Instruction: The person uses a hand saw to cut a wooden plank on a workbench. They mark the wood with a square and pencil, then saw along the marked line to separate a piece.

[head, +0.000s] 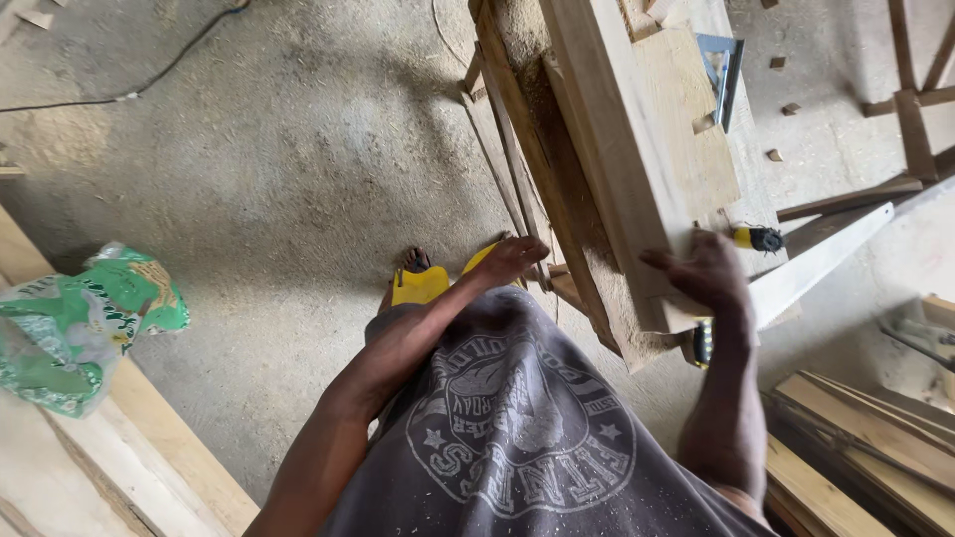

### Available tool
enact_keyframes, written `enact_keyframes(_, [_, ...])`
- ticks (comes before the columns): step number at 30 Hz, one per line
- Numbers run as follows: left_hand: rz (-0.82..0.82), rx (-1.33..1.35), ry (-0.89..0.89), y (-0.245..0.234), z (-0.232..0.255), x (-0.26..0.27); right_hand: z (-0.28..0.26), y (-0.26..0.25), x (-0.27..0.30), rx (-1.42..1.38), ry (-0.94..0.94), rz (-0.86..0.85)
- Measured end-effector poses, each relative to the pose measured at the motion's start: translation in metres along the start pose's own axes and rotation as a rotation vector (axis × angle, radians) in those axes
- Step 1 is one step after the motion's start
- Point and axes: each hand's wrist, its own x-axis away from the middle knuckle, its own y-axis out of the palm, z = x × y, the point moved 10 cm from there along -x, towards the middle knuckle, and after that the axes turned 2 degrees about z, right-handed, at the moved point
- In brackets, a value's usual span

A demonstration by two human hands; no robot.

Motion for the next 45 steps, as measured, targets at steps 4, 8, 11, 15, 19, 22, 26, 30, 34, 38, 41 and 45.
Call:
enact_keyframes(4, [-0.151, 0.696, -0.650, 0.044, -0.018, 0.012, -0.019, 0.066, 0.017, -0.159, 0.048, 0.033])
enact_keyframes(8, [-0.007, 1.115, -0.825, 0.052, -0.035, 0.059, -0.031, 0.164, 0.030, -0.518, 0.207, -0.089])
enact_keyframes(11, [0.160, 1.230, -0.623, 0.017, -0.056, 0.072, -0.045, 0.212, 0.013, -0.546, 0.204, -0.025])
enact_keyframes(15, [0.328, 0.949, -0.925, -0.017, -0.101, 0.137, -0.063, 0.294, 0.022, -1.220, 0.046, -0.216])
enact_keyframes(19, [0.423, 0.897, -0.821, -0.072, -0.094, 0.149, -0.076, 0.358, -0.004, -1.439, -0.031, -0.289])
enact_keyframes(22, [0.339, 1.042, -0.808, -0.079, -0.075, 0.162, -0.086, 0.384, -0.018, -1.511, 0.006, -0.354])
enact_keyframes(26, [0.387, 0.650, -0.860, -0.107, -0.081, 0.182, -0.097, 0.413, -0.009, -1.642, 0.062, -0.507])
enact_keyframes(30, [0.392, 0.489, -0.813, -0.134, -0.073, 0.182, -0.120, 0.423, -0.008, -1.662, 0.117, -0.642])
enact_keyframes(34, [0.420, 0.216, -0.855, -0.186, -0.054, 0.189, -0.157, 0.433, -0.022, -1.527, 0.104, -0.739])
enact_keyframes(38, [0.372, -0.099, -0.734, -0.246, -0.022, 0.190, -0.198, 0.420, -0.049, -1.214, -0.248, -0.629])
enact_keyframes(41, [0.376, -0.326, -0.542, -0.305, 0.001, 0.167, -0.226, 0.410, -0.107, -1.052, -0.104, -0.571])
enact_keyframes(45, [0.356, -0.470, -0.381, -0.353, 0.029, 0.177, -0.285, 0.391, -0.120, -1.505, -0.020, -0.660])
